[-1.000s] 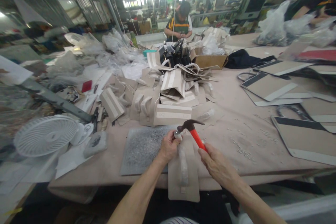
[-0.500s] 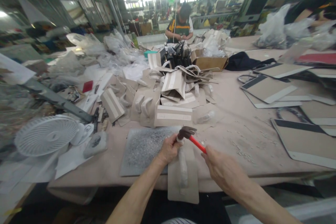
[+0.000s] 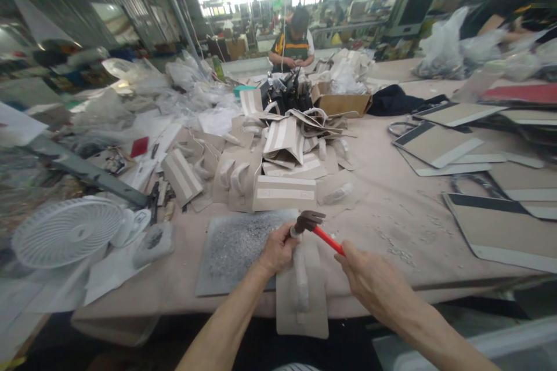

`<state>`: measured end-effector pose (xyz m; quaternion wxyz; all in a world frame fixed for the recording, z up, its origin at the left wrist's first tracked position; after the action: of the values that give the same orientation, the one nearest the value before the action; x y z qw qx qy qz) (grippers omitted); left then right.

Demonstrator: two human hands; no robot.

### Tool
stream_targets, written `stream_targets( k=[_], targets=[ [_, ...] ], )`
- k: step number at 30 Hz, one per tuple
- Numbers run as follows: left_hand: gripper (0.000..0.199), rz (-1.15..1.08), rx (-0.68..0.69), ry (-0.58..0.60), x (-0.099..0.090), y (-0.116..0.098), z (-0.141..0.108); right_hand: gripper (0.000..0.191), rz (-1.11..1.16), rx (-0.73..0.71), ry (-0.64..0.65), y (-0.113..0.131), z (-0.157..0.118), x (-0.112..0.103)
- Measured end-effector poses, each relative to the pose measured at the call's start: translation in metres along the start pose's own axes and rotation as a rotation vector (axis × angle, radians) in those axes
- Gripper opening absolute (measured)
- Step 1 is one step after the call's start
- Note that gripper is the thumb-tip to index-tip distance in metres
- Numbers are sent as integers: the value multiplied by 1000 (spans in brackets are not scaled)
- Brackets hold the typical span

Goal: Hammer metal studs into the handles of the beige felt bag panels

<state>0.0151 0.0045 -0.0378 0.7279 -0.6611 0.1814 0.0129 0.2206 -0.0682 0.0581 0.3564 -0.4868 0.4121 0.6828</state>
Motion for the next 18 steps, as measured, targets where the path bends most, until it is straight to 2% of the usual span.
stream_targets(
  k=[3, 7, 9, 10, 12, 14, 16, 18],
  targets=[
    [17, -1, 4, -8, 0, -1, 0, 24, 46, 138, 158, -22, -4, 10],
    [16, 1, 4, -16, 0, 4, 0, 24, 94, 322, 286, -46, -4, 27],
    [17, -22, -6, -23, 0, 6, 0, 23, 16, 353, 286, -52, -3, 38],
    [18, -38, -10, -29, 0, 7, 0, 20, -47, 340, 237, -51, -2, 41],
    [20, -72, -22, -42, 0, 7, 0, 24, -152, 213, 63, -38, 1, 42],
    [21, -115, -40, -57, 2, 6, 1, 38, -144, -51, -59, -12, 4, 41],
    [21, -173, -71, -72, 4, 5, 2, 41, -60, -347, 16, 20, 5, 43],
    [23, -269, -128, -95, 5, 4, 5, 28, -19, -541, 166, 46, 5, 49]
  ],
)
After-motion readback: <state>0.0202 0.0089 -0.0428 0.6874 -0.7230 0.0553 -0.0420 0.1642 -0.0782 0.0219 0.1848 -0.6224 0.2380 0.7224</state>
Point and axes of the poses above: each hand's wrist, its own z-axis towards the middle knuckle, its own x-axis out of the palm, y = z × x, the point moved 2 cm from there along z, towards the middle knuckle, and after that the axes turned 6 degrees about -x, right-handed, at the moved point
